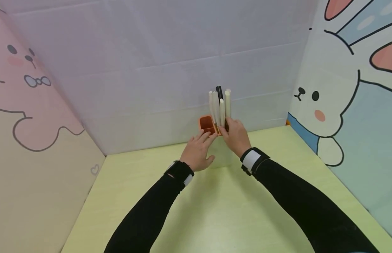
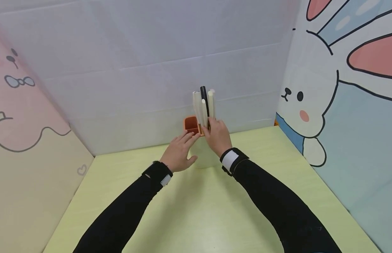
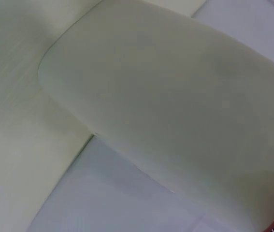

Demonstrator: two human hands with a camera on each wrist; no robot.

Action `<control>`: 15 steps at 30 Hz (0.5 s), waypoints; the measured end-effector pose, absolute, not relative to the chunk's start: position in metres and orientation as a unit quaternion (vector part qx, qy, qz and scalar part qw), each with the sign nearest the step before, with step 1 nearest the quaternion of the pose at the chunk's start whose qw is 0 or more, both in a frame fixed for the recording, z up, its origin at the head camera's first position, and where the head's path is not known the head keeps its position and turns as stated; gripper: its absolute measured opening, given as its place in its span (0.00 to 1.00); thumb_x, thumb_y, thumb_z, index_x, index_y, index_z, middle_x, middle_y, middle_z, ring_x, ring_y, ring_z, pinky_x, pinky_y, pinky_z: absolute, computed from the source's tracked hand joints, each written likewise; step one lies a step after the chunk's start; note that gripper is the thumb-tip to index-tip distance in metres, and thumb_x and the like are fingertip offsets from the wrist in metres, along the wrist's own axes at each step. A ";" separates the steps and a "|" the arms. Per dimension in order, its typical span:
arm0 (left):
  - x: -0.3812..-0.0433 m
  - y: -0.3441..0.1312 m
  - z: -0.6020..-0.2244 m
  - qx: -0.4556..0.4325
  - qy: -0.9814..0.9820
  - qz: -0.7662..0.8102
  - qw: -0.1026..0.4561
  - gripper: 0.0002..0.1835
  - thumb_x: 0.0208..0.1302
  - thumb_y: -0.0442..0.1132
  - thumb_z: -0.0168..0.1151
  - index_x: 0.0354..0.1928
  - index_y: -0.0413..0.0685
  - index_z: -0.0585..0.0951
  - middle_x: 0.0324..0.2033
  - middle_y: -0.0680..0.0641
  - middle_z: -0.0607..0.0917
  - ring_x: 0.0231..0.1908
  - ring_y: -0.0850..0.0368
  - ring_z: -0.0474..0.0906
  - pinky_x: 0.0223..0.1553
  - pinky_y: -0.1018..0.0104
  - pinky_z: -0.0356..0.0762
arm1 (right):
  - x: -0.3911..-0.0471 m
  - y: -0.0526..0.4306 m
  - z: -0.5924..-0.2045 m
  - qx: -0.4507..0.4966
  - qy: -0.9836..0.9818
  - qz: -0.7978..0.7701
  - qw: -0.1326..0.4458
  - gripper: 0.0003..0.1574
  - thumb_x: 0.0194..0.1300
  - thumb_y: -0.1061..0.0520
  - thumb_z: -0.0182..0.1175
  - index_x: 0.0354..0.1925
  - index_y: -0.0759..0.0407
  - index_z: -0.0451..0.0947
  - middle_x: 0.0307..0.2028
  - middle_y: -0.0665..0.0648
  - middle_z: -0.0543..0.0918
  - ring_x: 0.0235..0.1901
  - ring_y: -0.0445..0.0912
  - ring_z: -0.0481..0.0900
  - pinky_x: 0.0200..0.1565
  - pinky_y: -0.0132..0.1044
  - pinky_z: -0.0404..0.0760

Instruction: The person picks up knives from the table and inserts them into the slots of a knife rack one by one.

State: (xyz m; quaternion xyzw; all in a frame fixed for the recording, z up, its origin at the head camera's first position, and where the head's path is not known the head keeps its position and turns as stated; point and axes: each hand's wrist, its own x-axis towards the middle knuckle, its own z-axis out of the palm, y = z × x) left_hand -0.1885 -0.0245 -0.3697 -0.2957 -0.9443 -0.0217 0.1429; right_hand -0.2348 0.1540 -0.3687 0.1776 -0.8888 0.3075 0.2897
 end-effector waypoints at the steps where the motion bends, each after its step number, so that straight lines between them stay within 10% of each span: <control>1: -0.189 -0.024 -0.370 -0.296 -0.944 -0.022 0.144 0.43 0.55 0.55 0.62 0.71 0.54 0.56 0.66 0.44 0.65 0.68 0.44 0.52 0.62 0.44 0.59 | -0.235 0.154 -0.370 0.178 -0.889 0.304 0.293 0.20 0.65 0.51 0.55 0.46 0.66 0.72 0.28 0.60 0.78 0.30 0.52 0.71 0.29 0.46 0.77; 15: -0.174 -0.061 -0.374 -0.270 -0.952 -0.060 0.132 0.51 0.56 0.58 0.60 0.73 0.51 0.42 0.71 0.41 0.49 0.70 0.45 0.43 0.63 0.40 0.52 | -0.217 0.180 -0.380 0.212 -0.876 0.330 0.279 0.36 0.63 0.48 0.57 0.63 0.63 0.63 0.49 0.61 0.79 0.49 0.53 0.75 0.49 0.52 0.76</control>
